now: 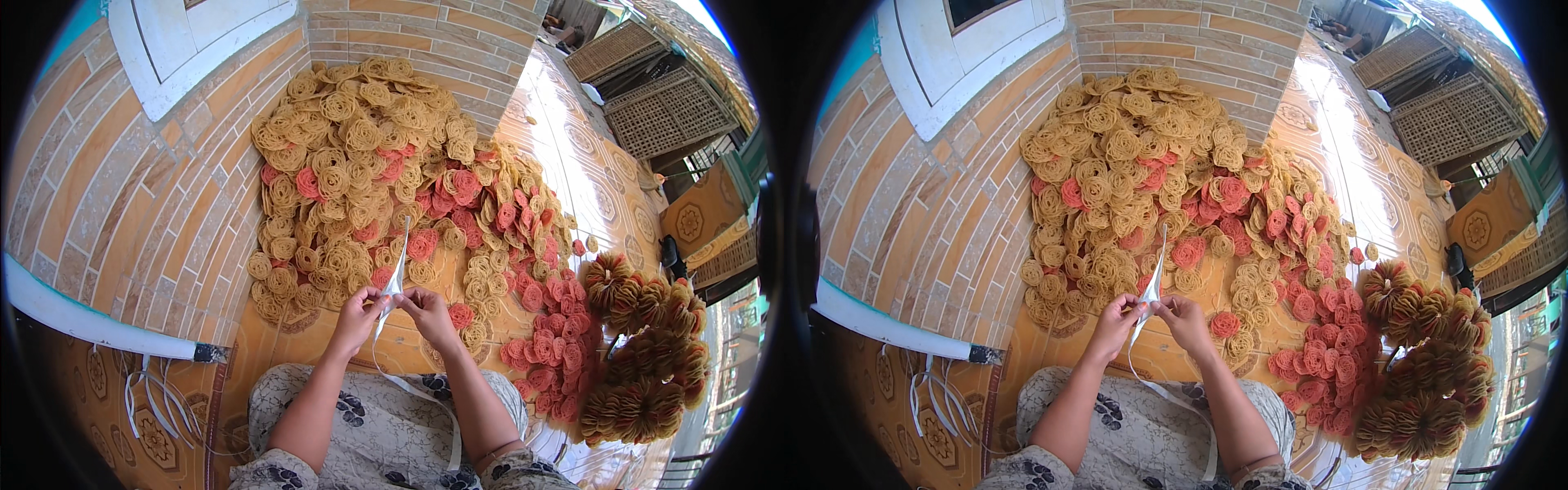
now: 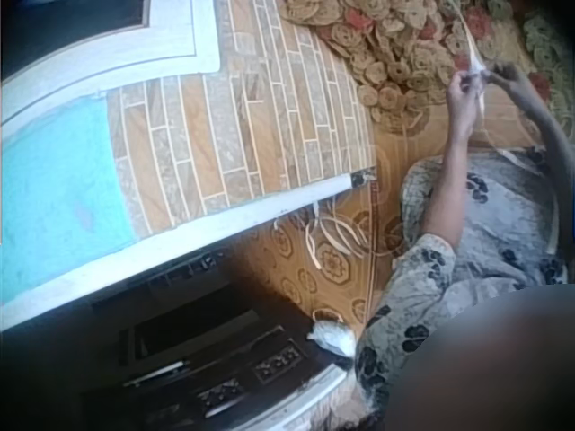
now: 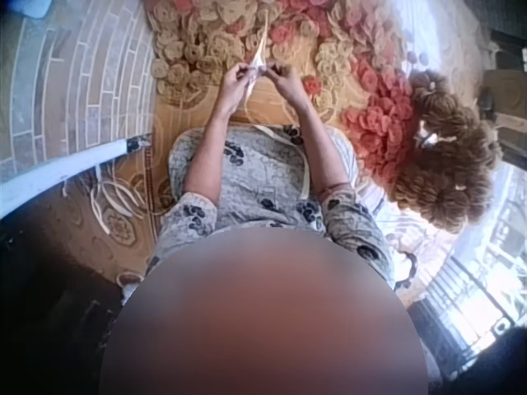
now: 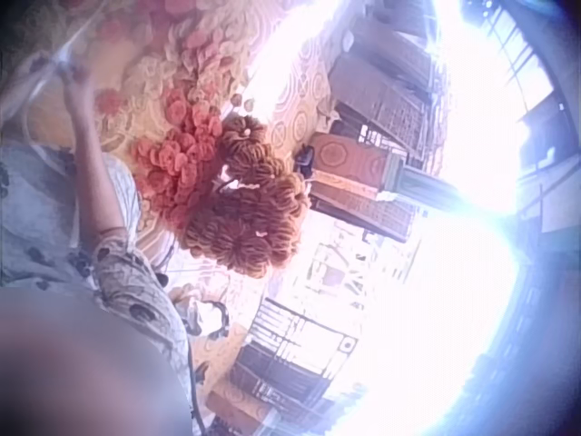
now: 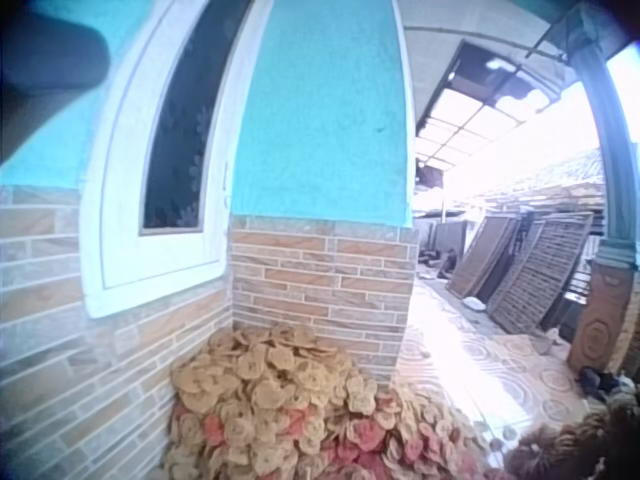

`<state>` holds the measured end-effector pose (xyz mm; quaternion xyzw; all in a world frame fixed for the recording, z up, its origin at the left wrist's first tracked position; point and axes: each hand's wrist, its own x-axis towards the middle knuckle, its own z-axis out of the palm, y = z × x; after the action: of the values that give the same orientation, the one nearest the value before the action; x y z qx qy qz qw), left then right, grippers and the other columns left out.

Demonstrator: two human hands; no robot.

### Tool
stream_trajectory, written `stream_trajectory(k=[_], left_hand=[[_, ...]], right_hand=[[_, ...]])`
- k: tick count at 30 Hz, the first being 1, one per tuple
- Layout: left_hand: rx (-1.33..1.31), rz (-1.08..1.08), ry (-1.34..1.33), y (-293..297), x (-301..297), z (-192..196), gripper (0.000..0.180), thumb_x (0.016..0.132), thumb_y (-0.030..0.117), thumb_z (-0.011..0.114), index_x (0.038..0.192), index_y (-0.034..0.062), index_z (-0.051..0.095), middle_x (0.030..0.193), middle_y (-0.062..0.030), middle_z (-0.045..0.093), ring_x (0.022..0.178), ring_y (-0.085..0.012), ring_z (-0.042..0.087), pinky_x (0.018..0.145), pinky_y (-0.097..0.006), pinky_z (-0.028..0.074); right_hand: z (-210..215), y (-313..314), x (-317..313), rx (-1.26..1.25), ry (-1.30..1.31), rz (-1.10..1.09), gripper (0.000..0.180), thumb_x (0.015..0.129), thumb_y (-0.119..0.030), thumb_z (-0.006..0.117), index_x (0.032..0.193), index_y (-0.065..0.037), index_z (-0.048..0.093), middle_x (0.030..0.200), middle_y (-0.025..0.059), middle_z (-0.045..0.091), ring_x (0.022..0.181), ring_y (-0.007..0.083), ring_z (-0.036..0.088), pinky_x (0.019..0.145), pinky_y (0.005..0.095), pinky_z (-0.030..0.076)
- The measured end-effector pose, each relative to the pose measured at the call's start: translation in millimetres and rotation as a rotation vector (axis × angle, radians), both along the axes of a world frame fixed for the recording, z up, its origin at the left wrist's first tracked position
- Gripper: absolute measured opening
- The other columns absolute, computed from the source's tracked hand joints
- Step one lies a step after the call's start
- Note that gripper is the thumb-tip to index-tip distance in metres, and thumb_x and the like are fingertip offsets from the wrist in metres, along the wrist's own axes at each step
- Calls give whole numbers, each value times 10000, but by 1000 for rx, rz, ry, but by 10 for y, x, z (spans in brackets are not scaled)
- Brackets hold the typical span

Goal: The person sits on a tiled floor and repeatedly picks up dried flower coils, ties them into small bundles with white string, and places the finished bundles on the floor. The person occasionally adjusts the string and repositions coils to continue the bundling process.

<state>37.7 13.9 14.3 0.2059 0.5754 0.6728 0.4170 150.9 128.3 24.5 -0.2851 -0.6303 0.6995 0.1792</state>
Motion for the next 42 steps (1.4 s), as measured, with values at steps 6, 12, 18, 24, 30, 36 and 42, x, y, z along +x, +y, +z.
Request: stream_trajectory(k=[6, 12, 18, 24, 30, 36, 42], left_hand=[[-31, -19, 124, -21, -51, 40, 111, 923, 129, 600, 967, 31, 573, 831, 11, 579, 769, -40, 533, 686, -203, 447], [-19, 48, 82, 8, -27, 90, 136, 915, 141, 616, 964, 20, 579, 832, 7, 581, 748, -36, 521, 679, -200, 442], [-75, -47, 103, -6, 25, 138, 138, 911, 169, 627, 933, 38, 593, 785, 31, 567, 683, -28, 486, 638, -191, 407], [-76, -60, 160, -6, 4, 53, 134, 922, 174, 606, 928, 41, 596, 745, 50, 537, 664, -28, 443, 603, -197, 373], [-54, 10, 418, 37, 18, -37, 180, 915, 164, 594, 958, -10, 597, 732, -39, 570, 665, -113, 506, 628, -280, 428], [-102, -16, 489, 18, -17, -34, 163, 905, 140, 592, 939, -19, 592, 747, -91, 588, 673, -155, 531, 638, -307, 437], [-9, 23, 763, 32, 18, 25, 181, 911, 154, 588, 939, -24, 576, 808, -113, 586, 690, -173, 549, 631, -325, 437]], right_hand=[[23, 19, 18, -61, 35, 9, 190, 896, -171, 650, 871, 16, 627, 801, 9, 637, 736, 58, 540, 681, 220, 437], [15, 41, 19, -53, 26, 22, 202, 898, -172, 648, 904, 28, 627, 816, 14, 641, 734, 56, 542, 673, 215, 433], [2, 17, 8, -116, 75, -25, 189, 902, -153, 639, 914, 35, 636, 816, 19, 644, 726, 48, 537, 642, 205, 423], [-42, 11, 1, 66, 30, -18, 194, 891, -142, 646, 926, 49, 646, 722, -6, 614, 628, 38, 490, 540, 213, 378], [-47, -20, -3, 235, -69, -61, 198, 860, -176, 671, 906, 16, 667, 545, -27, 518, 493, 33, 386, 441, 240, 291], [89, -85, 5, 478, -190, -73, 205, 848, -191, 662, 853, 13, 642, 515, 50, 486, 456, 94, 402, 438, 286, 315], [70, -177, -36, 498, -208, -136, 160, 876, -130, 619, 817, 18, 603, 581, -24, 481, 534, 47, 390, 477, 232, 315]])
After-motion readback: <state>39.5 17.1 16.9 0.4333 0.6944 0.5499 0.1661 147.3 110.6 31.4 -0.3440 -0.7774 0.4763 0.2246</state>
